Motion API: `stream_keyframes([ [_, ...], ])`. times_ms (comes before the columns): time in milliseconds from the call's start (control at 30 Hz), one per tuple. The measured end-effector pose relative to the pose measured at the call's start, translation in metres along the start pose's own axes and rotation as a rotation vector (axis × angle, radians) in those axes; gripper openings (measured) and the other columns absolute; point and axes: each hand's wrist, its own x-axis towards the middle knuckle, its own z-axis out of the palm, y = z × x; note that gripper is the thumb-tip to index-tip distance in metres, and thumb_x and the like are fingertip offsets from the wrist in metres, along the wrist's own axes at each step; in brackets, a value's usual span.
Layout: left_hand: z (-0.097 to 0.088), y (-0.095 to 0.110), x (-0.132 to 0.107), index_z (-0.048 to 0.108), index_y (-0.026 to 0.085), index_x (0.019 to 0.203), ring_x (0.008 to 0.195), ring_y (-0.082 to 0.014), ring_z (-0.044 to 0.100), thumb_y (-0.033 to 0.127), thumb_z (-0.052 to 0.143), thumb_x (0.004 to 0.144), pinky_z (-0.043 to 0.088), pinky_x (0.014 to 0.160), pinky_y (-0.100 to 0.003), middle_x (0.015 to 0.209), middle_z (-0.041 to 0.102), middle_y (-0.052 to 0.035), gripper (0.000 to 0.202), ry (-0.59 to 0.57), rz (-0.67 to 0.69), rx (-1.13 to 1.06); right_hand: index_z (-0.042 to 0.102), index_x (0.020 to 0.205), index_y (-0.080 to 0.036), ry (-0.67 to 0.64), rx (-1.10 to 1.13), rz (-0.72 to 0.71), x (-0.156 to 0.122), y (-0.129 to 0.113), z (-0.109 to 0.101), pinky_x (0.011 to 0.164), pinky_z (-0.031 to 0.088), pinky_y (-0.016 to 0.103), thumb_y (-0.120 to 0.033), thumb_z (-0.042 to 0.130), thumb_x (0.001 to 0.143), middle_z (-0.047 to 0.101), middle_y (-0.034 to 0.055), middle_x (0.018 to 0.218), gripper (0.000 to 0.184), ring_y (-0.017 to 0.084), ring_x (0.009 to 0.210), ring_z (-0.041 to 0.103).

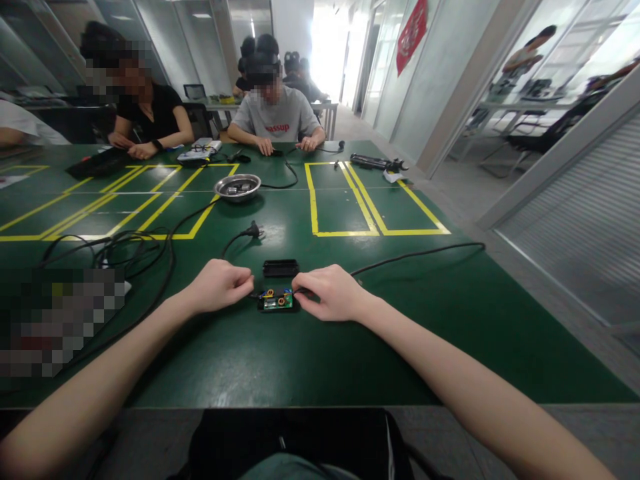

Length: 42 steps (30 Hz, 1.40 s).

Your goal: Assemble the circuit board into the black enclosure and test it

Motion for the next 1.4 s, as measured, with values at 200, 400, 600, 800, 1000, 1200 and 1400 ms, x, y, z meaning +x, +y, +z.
stream_keyframes([
  [200,0.009,0.006,0.0,0.048,0.02,0.055,0.044,-0.0126,0.043,0.031,0.049,0.093,0.024,0.053,-0.027,0.047,0.048,0.0025,0.04,0.002,0.02,-0.055,0.064,0.086,-0.02,-0.111,0.016,0.052,0.0,0.001,-0.003,0.059,0.036,0.025,-0.026,0.056,0.095,0.067,0.0,0.068,0.013,0.014,0.058,0.058],
  [400,0.014,0.012,0.0,0.054,0.02,0.061,0.049,-0.0136,0.05,0.035,0.049,0.098,0.026,0.054,-0.026,0.053,0.056,0.0009,0.04,0.046,-0.006,-0.066,0.059,0.069,-0.02,-0.077,-0.116,0.116,0.004,0.001,0.001,0.062,0.035,0.029,-0.025,0.048,0.102,0.066,0.005,0.071,0.035,0.017,0.065,0.059],
  [600,0.013,0.02,0.0,0.053,0.02,0.06,0.05,-0.0146,0.051,0.033,0.049,0.096,0.023,0.053,-0.027,0.053,0.058,-0.0003,0.039,0.019,-0.038,-0.015,0.055,0.059,-0.02,-0.189,-0.193,0.348,0.009,-0.001,0.006,0.058,0.028,0.028,-0.027,0.056,0.096,0.063,0.0029,0.061,0.038,0.015,0.056,0.055],
  [800,0.013,0.025,0.0,0.052,0.021,0.06,0.052,-0.0171,0.053,0.033,0.052,0.095,0.022,0.055,-0.028,0.056,0.059,-0.0006,0.037,-0.025,-0.131,-0.017,0.063,0.061,-0.021,-0.253,-0.315,0.552,0.017,-0.015,0.006,0.056,0.025,0.031,-0.029,0.053,0.098,0.069,0.0067,0.064,0.039,0.02,0.059,0.062],
  [1000,0.013,0.024,0.004,0.055,0.021,0.062,0.054,-0.0185,0.055,0.032,0.052,0.095,0.024,0.057,-0.028,0.058,0.06,-0.0011,0.035,-0.03,-0.198,-0.012,0.071,0.067,-0.02,-0.232,-0.35,0.686,0.023,-0.019,0.008,0.058,0.032,0.03,-0.029,0.058,0.095,0.071,0.0083,0.066,0.032,0.023,0.064,0.067],
  [1200,0.012,0.019,0.008,0.065,0.022,0.077,0.065,-0.0205,0.063,0.036,0.052,0.098,0.032,0.06,-0.027,0.066,0.067,-0.0018,0.029,-0.051,-0.27,0.026,0.073,0.077,-0.02,-0.16,-0.336,0.716,0.023,-0.01,0.014,0.06,0.036,0.028,-0.03,0.054,0.096,0.071,0.0052,0.069,0.028,0.019,0.067,0.066],
  [1400,0.014,0.006,0.005,0.068,0.021,0.11,0.082,-0.0198,0.066,0.036,0.056,0.097,0.048,0.072,-0.029,0.087,0.07,-0.0028,0.023,0.128,-0.095,-0.133,0.072,0.121,-0.021,0.116,-0.064,0.326,0.009,0.015,0.025,0.087,0.054,0.039,-0.023,0.058,0.096,0.07,0.0098,0.109,0.029,0.023,0.097,0.065],
])
